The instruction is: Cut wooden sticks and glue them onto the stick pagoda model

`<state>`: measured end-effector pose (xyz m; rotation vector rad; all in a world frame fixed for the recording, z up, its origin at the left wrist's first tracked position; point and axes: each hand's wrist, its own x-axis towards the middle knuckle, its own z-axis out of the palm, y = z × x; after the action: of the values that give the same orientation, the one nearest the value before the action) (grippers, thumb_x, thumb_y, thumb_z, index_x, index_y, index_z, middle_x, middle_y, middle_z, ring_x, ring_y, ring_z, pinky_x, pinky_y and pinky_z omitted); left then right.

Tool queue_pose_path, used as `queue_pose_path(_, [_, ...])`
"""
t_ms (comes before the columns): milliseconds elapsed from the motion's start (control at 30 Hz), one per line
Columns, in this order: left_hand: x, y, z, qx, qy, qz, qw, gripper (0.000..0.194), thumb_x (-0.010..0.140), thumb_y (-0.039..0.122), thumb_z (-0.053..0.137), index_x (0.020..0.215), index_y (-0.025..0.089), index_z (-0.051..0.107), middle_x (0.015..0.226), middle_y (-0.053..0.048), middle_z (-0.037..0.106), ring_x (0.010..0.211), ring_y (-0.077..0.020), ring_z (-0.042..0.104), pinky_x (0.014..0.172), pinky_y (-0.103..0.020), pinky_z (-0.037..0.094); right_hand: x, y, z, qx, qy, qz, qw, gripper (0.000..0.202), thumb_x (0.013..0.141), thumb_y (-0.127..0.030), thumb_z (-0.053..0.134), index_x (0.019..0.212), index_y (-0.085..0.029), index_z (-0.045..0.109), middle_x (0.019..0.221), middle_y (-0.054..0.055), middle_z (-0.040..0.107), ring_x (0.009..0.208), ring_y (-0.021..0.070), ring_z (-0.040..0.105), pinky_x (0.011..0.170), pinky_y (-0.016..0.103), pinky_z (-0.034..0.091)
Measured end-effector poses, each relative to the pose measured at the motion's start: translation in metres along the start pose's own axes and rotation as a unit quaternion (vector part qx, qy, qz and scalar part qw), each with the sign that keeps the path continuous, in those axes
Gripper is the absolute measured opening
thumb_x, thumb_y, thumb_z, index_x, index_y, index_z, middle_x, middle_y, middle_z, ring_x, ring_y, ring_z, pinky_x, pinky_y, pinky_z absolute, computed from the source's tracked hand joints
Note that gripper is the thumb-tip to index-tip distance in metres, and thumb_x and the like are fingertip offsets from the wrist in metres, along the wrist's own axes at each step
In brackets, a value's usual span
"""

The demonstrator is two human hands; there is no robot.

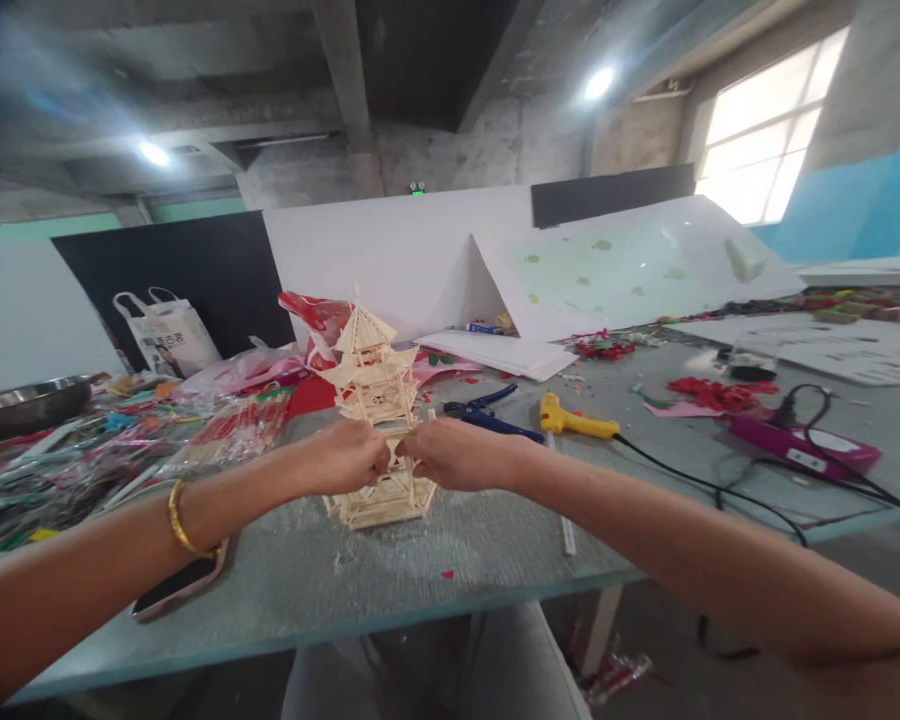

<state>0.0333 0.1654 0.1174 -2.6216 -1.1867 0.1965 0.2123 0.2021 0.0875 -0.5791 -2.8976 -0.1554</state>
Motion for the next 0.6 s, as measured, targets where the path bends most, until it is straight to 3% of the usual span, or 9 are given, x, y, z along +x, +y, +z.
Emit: queue_pose_path(600, [0.0014,0.0006,-0.0009,0.008,-0.006,0.024,1.000,0.017,0.068,0.003,0.050,0.060,0.014,0.061,0.061,-0.007,0.066,0.053,-0.0149,0.058,0.048,-0.024,0.032,-0.0010,0.0011,0.0030,-0.028,-0.005,-0.005,1.000,0.026,0.081,-0.014,0.053,0.106,-0.014,0.061,0.091,0.010,0.066,0.086,0.0197,0.060,0.075,0.030,0.043])
